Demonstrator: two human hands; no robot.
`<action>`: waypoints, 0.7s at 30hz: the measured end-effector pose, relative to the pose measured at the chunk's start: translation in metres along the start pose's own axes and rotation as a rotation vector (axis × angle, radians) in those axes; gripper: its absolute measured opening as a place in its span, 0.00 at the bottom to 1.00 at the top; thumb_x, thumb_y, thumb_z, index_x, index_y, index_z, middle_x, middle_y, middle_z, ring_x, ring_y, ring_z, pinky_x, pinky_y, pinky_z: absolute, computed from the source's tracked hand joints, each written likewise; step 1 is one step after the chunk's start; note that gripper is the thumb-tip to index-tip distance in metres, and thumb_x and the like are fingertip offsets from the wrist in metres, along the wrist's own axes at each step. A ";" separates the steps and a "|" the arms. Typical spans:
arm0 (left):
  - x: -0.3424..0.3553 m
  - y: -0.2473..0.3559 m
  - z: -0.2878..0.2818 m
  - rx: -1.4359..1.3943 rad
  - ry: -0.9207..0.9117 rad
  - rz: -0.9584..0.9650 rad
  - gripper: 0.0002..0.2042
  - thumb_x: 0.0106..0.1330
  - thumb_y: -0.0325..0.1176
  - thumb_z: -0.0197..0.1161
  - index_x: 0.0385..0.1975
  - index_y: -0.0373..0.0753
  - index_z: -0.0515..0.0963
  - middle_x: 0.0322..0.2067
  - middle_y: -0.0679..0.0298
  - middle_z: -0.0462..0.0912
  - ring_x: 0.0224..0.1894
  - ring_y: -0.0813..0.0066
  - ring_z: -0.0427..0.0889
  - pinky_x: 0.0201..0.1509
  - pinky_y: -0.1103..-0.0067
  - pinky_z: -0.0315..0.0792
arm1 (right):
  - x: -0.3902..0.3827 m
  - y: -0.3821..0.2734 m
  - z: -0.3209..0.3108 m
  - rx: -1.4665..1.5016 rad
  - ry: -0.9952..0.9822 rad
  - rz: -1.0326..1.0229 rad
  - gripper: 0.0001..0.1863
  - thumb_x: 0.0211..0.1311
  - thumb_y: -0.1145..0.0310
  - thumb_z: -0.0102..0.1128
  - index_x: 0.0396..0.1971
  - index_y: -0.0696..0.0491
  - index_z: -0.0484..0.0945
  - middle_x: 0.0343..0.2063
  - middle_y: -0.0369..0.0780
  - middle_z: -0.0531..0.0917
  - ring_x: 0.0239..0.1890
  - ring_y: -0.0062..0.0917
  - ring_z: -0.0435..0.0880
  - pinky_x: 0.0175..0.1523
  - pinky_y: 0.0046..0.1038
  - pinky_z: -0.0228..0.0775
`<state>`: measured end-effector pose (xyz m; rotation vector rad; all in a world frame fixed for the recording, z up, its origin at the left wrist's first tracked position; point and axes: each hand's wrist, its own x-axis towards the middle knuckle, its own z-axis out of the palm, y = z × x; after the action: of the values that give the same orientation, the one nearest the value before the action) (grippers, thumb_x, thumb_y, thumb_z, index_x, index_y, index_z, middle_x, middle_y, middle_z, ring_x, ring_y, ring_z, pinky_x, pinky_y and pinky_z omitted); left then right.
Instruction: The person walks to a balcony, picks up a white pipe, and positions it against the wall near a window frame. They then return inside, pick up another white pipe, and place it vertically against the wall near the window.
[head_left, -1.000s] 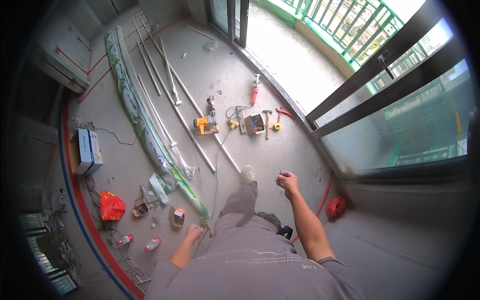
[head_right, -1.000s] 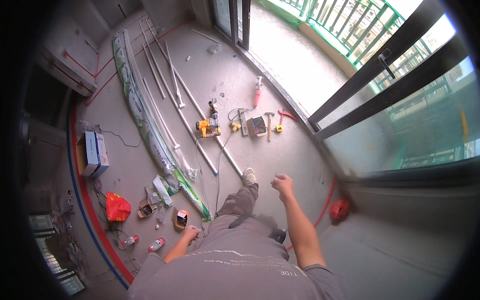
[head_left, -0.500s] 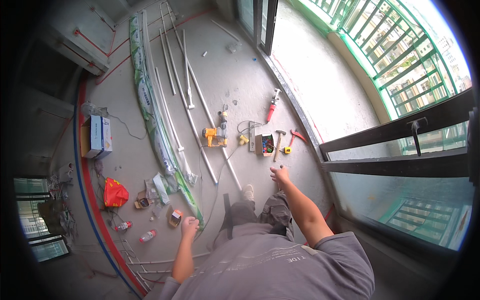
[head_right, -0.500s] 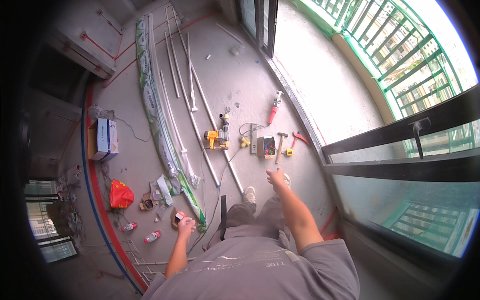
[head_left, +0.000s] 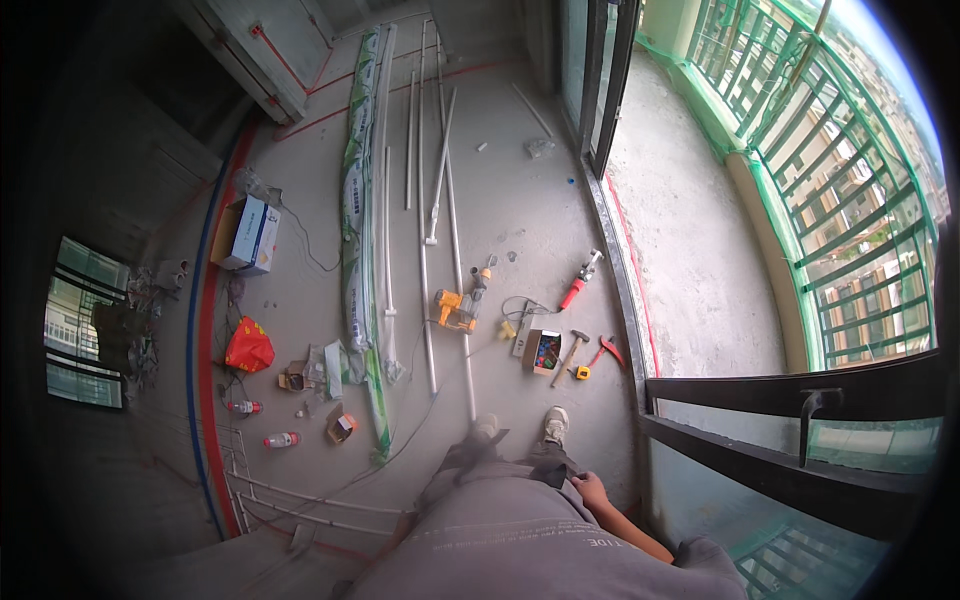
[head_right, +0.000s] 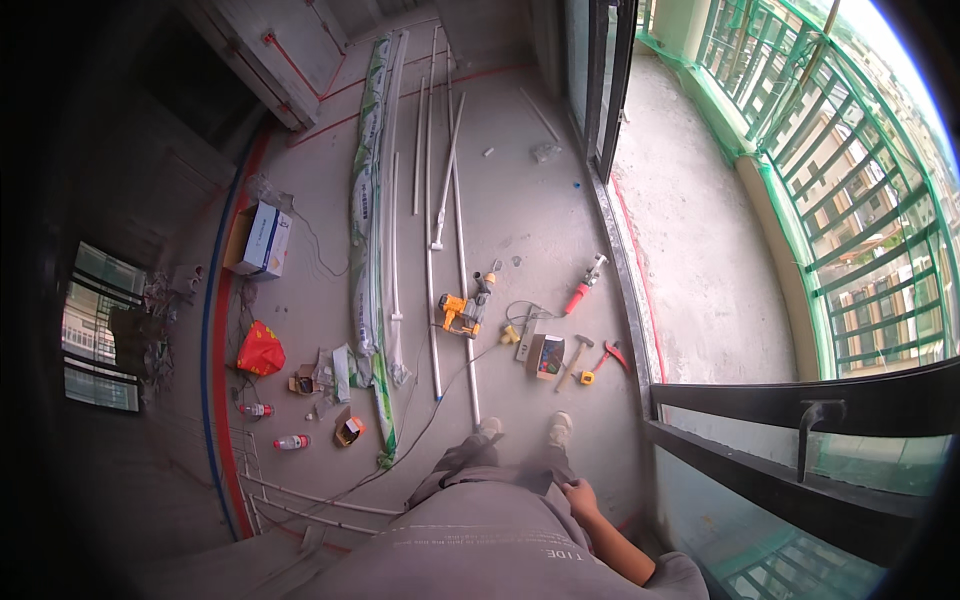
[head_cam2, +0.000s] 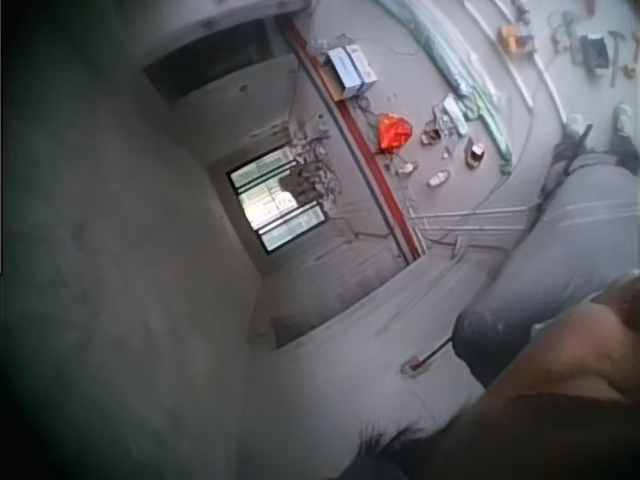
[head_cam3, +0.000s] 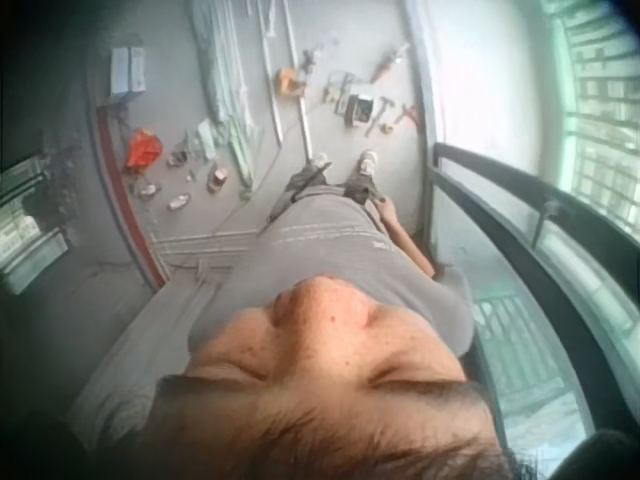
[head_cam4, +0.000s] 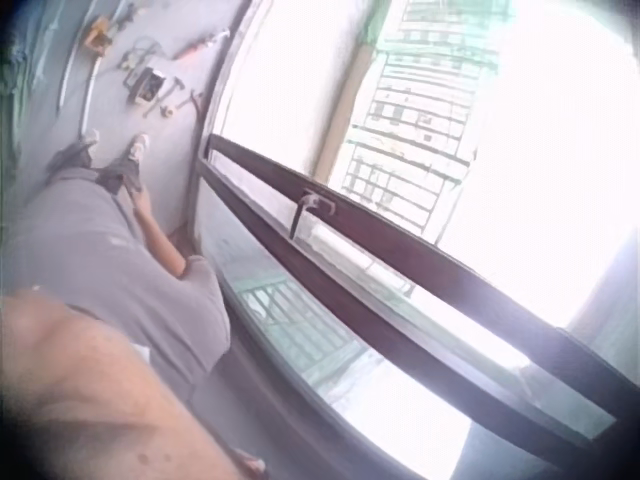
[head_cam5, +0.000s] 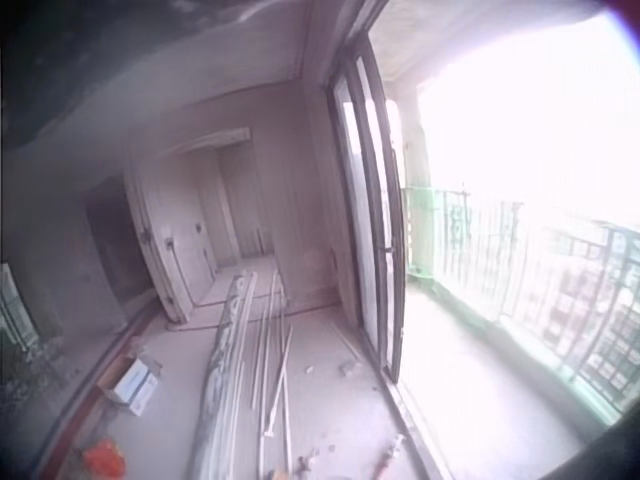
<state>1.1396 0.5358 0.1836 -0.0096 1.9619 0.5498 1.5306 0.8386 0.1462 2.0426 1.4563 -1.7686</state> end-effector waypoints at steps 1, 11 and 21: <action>-0.010 -0.006 0.006 -0.018 0.021 -0.011 0.07 0.64 0.32 0.64 0.37 0.37 0.80 0.30 0.64 0.82 0.29 0.72 0.81 0.28 0.74 0.74 | -0.014 -0.012 -0.017 -0.043 -0.031 0.001 0.18 0.60 0.61 0.64 0.41 0.62 0.83 0.30 0.49 0.86 0.30 0.33 0.86 0.38 0.34 0.76; -0.091 -0.076 0.066 -0.130 0.121 -0.109 0.07 0.64 0.33 0.64 0.37 0.37 0.80 0.31 0.64 0.82 0.30 0.71 0.81 0.30 0.74 0.75 | -0.054 -0.023 -0.124 -0.235 -0.608 0.039 0.17 0.55 0.70 0.63 0.44 0.62 0.85 0.35 0.43 0.88 0.37 0.26 0.82 0.44 0.33 0.75; -0.102 -0.123 0.125 -0.238 0.104 -0.146 0.08 0.65 0.34 0.64 0.38 0.37 0.80 0.31 0.63 0.82 0.31 0.71 0.82 0.32 0.73 0.75 | -0.064 -0.045 -0.122 -0.746 -0.721 -0.148 0.22 0.59 0.59 0.63 0.43 0.63 0.83 0.41 0.56 0.86 0.48 0.43 0.86 0.50 0.39 0.74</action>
<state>1.3227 0.4498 0.1827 -0.3343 1.9664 0.6946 1.5967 0.8976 0.2609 0.8416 1.6521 -1.4254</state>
